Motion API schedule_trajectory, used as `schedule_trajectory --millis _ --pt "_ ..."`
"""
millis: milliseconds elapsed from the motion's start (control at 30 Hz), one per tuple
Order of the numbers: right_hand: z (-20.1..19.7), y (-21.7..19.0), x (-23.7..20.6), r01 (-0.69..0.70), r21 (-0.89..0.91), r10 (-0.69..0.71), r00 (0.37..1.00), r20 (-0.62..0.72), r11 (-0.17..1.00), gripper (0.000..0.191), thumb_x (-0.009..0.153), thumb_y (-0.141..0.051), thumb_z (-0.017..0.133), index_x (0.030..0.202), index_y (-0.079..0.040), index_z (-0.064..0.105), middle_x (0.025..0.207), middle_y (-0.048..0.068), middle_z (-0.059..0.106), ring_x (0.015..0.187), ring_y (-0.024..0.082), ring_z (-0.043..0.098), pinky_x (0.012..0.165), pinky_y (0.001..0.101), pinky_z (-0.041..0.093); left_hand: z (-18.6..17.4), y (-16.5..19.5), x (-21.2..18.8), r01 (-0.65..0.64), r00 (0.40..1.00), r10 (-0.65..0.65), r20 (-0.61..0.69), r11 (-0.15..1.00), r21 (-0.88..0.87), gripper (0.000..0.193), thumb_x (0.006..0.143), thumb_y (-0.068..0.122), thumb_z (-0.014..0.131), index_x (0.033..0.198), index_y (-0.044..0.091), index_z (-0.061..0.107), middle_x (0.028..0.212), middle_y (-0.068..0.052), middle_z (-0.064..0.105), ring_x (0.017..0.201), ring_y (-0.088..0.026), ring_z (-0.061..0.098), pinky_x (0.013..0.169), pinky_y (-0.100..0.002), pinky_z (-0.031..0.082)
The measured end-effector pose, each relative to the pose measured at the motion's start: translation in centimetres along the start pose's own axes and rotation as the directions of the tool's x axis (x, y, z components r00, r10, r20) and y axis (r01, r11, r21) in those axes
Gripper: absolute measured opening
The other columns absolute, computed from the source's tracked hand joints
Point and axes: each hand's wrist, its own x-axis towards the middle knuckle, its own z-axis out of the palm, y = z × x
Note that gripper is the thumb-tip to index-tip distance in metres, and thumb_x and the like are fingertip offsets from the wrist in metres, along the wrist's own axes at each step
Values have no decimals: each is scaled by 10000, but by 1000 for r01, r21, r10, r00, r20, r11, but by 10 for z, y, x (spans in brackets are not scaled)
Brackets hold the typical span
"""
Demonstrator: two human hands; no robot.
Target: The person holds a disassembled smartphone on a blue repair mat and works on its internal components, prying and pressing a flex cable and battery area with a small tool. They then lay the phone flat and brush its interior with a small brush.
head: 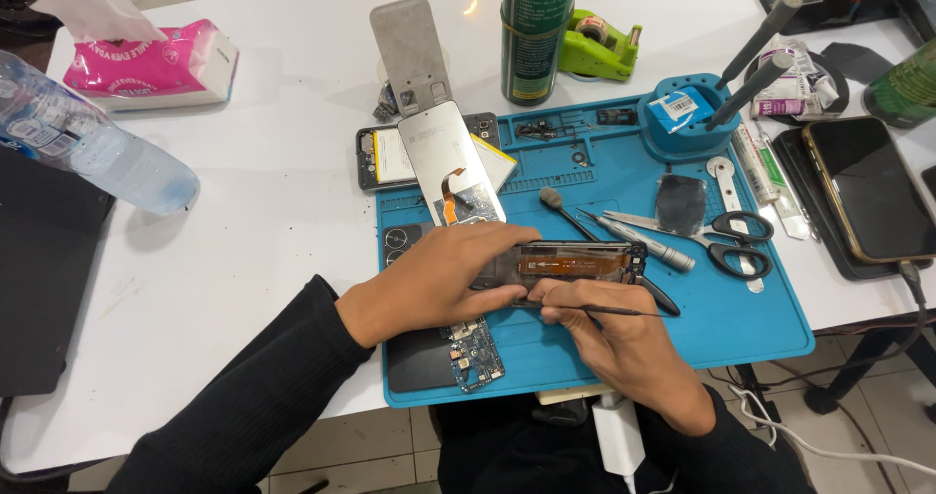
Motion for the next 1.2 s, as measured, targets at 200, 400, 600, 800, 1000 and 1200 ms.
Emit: schedule_trajectory --millis 200,400,600,800,1000,1200 --pt "1 2 -4 -20 48 20 1000 -19 999 159 895 57 662 1045 17 693 1017 111 784 823 180 781 788 284 650 -1 0 0 14 1000 -14 11 1000 -6 552 859 244 774 1339 41 591 1198 -167 713 1093 -330 700 922 -405 566" --pt "1 1 -3 -10 -20 9 1000 -19 1000 122 888 28 688 1009 13 697 1008 113 787 792 182 785 723 281 641 -1 1 0 15 1000 -15 9 1000 2 558 858 247 776 1341 41 587 1202 -170 708 1093 -330 698 919 -408 566" --pt "-1 -3 -1 13 -44 -11 998 63 999 110 871 0 722 971 -16 678 1021 110 794 877 208 802 721 281 648 -1 1 0 26 999 -26 23 1000 8 566 857 267 778 1342 50 583 1191 -160 711 1076 -322 706 902 -404 573" --pt "-3 -4 1 -6 -33 9 997 78 999 126 867 -1 723 978 -23 668 1011 102 802 861 204 805 720 283 649 -1 0 0 14 1000 -15 12 1000 22 559 868 270 780 1343 52 582 1197 -162 710 1082 -326 704 901 -405 573" --pt "-5 -5 4 -18 -2 18 993 121 1000 161 833 16 736 967 -20 652 1033 117 792 895 217 796 751 299 647 -4 3 2 3 1000 -2 -11 997 71 570 853 293 786 1349 92 589 1135 -118 718 969 -304 722 784 -392 590" --pt "-6 -5 4 -31 -9 32 992 124 999 152 837 34 722 962 -7 646 1013 122 793 853 221 790 727 308 633 -6 7 1 1 1000 1 -12 984 175 608 839 325 806 1367 125 580 1022 -87 668 818 -284 705 634 -380 562"
